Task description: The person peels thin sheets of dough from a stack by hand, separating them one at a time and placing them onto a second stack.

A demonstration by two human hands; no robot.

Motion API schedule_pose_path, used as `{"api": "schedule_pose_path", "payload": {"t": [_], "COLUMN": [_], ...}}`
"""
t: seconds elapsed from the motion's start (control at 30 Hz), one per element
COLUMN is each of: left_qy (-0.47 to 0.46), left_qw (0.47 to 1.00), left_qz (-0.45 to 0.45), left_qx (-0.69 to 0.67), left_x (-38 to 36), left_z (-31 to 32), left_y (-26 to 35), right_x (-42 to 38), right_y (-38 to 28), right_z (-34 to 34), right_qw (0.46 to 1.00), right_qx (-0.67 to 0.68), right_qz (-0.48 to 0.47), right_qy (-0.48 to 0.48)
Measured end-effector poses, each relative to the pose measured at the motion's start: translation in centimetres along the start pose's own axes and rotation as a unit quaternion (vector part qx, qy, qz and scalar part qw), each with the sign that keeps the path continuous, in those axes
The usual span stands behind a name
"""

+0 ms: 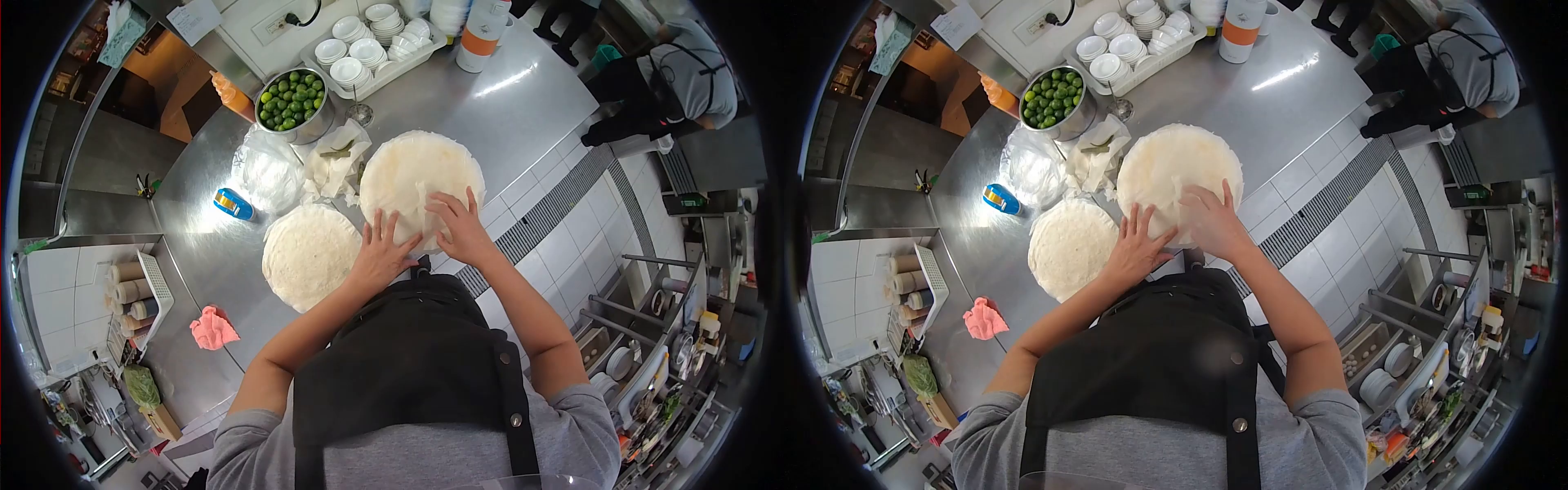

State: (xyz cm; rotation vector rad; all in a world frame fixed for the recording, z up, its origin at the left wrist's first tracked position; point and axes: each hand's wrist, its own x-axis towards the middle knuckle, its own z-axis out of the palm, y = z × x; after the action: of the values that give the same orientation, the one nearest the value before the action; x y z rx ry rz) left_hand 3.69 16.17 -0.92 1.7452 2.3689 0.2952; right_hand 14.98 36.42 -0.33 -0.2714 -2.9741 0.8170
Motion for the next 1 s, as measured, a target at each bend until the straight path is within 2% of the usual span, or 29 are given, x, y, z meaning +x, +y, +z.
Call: {"api": "schedule_pose_path", "payload": {"t": [0.07,0.2,0.27,0.33,0.4,0.47,0.5,0.53,0.57,0.63,0.7,0.73,0.77,0.8,0.83,0.87,0.9,0.97,1.0], "left_qy": [-0.014,-0.058,-0.066,-0.05,-0.027,-0.009,0.046,0.1,0.1,0.267,0.325,0.336,0.346,0.343,0.361,0.37,0.37,0.271,0.276], "left_qw": [1.0,0.998,0.998,0.997,0.994,0.99,0.981,0.968,0.967,0.889,0.828,0.799,0.768,0.77,0.727,0.666,0.668,0.663,0.659], "left_qz": [-0.01,-0.004,-0.015,-0.008,-0.03,-0.057,-0.09,-0.119,-0.136,-0.325,-0.451,-0.497,-0.539,-0.538,-0.568,-0.585,-0.582,-0.587,-0.588], "left_qx": [-0.015,-0.003,-0.01,-0.058,-0.098,-0.133,-0.167,-0.197,-0.193,-0.183,-0.067,-0.032,0.003,0.003,-0.14,-0.279,-0.28,-0.377,-0.379], "left_x": [-0.6,-1.5,-1.4,-1.7,-2.5,-4.8,-6.2,-7.7,-9.5,-13.2,-16.4,-18.1,-19.6,-20.8,-21.6,-22.0,-21.9,-21.2,-20.8], "left_z": [0.1,0.2,-0.2,-0.7,-1.3,-1.1,-0.5,0.3,1.1,2.5,3.0,3.6,4.4,5.1,5.3,5.8,5.1,2.5,1.8], "left_y": [0.1,0.1,0.0,-0.3,-0.7,-1.8,-2.6,-3.3,-4.0,-5.5,-7.3,-8.8,-10.5,-12.1,-13.5,-14.7,-15.2,-15.4,-15.2], "right_x": [0.7,0.9,0.0,-1.8,-3.0,-3.1,-2.7,-1.3,0.1,2.5,4.4,5.8,7.4,8.7,9.5,10.4,11.1,11.9,11.8], "right_y": [-2.2,-2.7,-0.6,2.6,3.4,3.5,3.0,1.1,-0.9,-3.5,-5.1,-6.0,-7.2,-8.2,-9.4,-10.9,-12.3,-14.4,-15.3], "right_z": [-1.0,-0.9,-0.7,-0.6,-1.3,-1.0,-0.5,-0.1,0.2,1.2,2.1,1.9,1.4,1.0,0.8,0.8,1.1,4.2,5.9], "right_qw": [0.997,0.997,0.993,0.994,0.99,0.989,0.986,0.987,0.984,0.979,0.997,0.998,0.985,0.958,0.957,0.964,0.968,0.98,0.979], "right_qx": [0.031,0.015,0.025,0.038,-0.004,0.003,0.001,0.012,0.023,0.042,-0.068,-0.065,-0.134,-0.201,-0.2,-0.196,-0.192,-0.136,-0.085], "right_qz": [-0.019,-0.078,-0.109,-0.069,-0.01,-0.017,0.0,-0.012,-0.051,-0.094,0.023,0.023,0.08,0.139,0.143,0.093,0.042,-0.036,-0.078], "right_qy": [0.061,0.019,0.037,0.073,0.142,0.144,0.167,0.157,0.168,0.176,-0.003,-0.005,-0.08,-0.154,-0.153,-0.155,-0.155,-0.14,-0.166]}}
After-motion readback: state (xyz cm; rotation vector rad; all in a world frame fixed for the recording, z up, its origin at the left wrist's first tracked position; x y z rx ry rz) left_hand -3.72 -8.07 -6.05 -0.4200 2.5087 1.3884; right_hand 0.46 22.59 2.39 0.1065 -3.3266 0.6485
